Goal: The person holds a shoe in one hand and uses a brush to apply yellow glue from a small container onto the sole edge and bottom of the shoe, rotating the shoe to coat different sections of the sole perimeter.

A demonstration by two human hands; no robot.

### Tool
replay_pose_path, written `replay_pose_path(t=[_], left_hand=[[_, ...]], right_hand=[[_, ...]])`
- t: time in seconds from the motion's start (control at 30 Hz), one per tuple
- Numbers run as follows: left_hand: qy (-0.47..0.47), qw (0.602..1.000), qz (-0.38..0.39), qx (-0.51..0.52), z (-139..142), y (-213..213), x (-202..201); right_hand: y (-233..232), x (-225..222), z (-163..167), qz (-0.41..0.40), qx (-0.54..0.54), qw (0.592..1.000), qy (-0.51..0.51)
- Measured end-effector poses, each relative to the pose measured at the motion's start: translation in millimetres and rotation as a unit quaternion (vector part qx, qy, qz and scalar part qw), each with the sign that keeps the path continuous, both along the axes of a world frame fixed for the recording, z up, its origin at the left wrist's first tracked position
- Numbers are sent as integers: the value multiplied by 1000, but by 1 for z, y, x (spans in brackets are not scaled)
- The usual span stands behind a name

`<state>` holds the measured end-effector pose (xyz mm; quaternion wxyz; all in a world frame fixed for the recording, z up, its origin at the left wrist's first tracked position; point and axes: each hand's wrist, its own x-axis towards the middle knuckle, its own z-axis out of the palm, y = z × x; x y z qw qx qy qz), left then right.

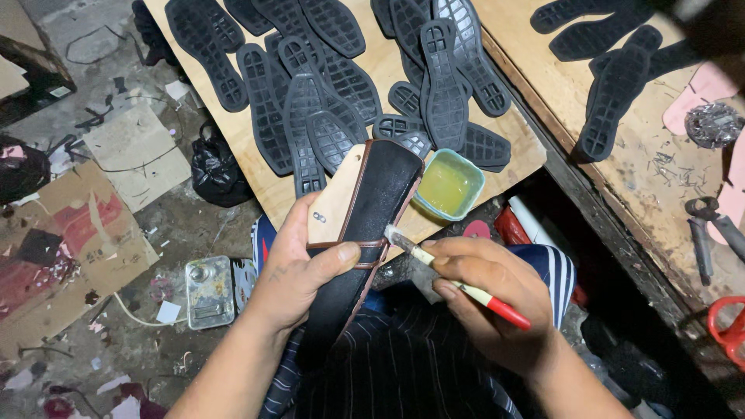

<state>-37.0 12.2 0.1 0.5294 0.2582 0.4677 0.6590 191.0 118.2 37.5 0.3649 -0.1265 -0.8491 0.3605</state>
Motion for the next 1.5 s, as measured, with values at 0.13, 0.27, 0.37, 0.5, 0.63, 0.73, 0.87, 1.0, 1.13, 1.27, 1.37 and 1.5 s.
replay_pose_path(t=[0.13, 0.27, 0.37, 0.5, 0.63, 0.73, 0.87, 1.0, 1.13, 1.27, 1.37, 1.5], left_hand=[[22, 1000, 0, 4, -1, -2, -2], [-46, 999, -6, 13, -3, 0, -3], [-155, 987, -30, 18, -1, 1, -5], [-208, 976, -66, 24, 5, -1, -3], [-203, 977, -63, 13, 7, 0, 2], [-201, 977, -60, 24, 7, 0, 2], [-198, 979, -54, 12, 5, 1, 2], [-170, 984, -43, -14, -1, 12, 2], [-218, 975, 19, -31, -3, 23, 10], [-216, 975, 33, -34, 3, 34, 13], [-205, 978, 27, -10, 10, 35, 19], [-193, 977, 10, 86, 19, 32, 28]], right_hand=[[6, 7, -5, 30, -18, 999, -23], [8, 15, -12, 9, -145, 989, 33], [9, 14, -20, -52, -189, 975, 104], [15, 8, -28, -89, -206, 961, 159], [21, 1, -31, -104, -155, 972, 142], [21, 0, -33, -115, -90, 984, 102], [29, 0, -34, -35, -297, 945, 131], [33, -5, -37, 27, -376, 921, 101], [11, -8, -39, 104, -438, 890, 76], [-1, -3, -34, 140, -392, 907, 60], [3, 0, -27, 93, -426, 885, 163], [3, 3, -19, -21, -277, 942, 191]])
